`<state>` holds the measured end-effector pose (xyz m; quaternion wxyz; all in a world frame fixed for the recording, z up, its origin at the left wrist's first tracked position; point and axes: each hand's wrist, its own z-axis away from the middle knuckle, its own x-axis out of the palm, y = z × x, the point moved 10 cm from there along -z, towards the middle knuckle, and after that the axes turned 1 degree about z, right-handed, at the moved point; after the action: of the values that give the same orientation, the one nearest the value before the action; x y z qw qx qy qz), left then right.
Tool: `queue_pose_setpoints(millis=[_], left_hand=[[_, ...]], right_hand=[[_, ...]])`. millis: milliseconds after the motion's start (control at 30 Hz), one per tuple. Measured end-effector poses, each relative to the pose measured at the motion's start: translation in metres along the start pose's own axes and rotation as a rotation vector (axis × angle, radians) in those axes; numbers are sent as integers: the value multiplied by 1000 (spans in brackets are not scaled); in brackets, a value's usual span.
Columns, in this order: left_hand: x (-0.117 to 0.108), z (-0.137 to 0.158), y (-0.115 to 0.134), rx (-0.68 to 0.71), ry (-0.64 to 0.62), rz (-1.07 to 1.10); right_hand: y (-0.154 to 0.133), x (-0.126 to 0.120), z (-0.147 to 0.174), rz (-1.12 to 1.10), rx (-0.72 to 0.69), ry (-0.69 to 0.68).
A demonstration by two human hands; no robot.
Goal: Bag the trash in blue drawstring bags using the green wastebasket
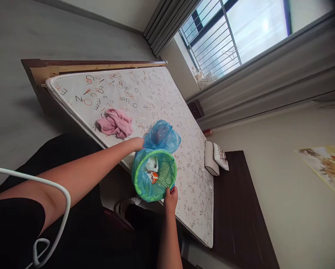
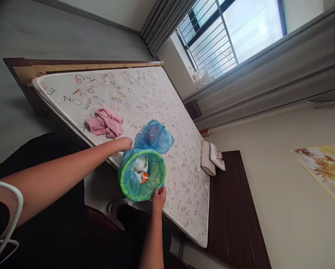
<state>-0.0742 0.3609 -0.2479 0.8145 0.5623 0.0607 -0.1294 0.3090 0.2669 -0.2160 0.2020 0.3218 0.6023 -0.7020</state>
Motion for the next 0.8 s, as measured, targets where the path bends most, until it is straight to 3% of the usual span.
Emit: queue_pose_setpoints(millis=[200, 333, 467, 600, 800], left_hand=[[-19, 8, 28, 107, 178, -79], [-19, 23, 54, 174, 271, -64], [-9, 42, 78, 338, 320, -127], [18, 44, 78, 390, 211, -175], [63, 38, 82, 460, -223, -66]], right_hand=[[-21, -2, 0, 124, -23, 66], [-44, -5, 1, 189, -26, 103], [-69, -3, 2, 225, -31, 113], [-83, 6, 4, 225, -43, 112], [-64, 11, 4, 174, 11, 114]])
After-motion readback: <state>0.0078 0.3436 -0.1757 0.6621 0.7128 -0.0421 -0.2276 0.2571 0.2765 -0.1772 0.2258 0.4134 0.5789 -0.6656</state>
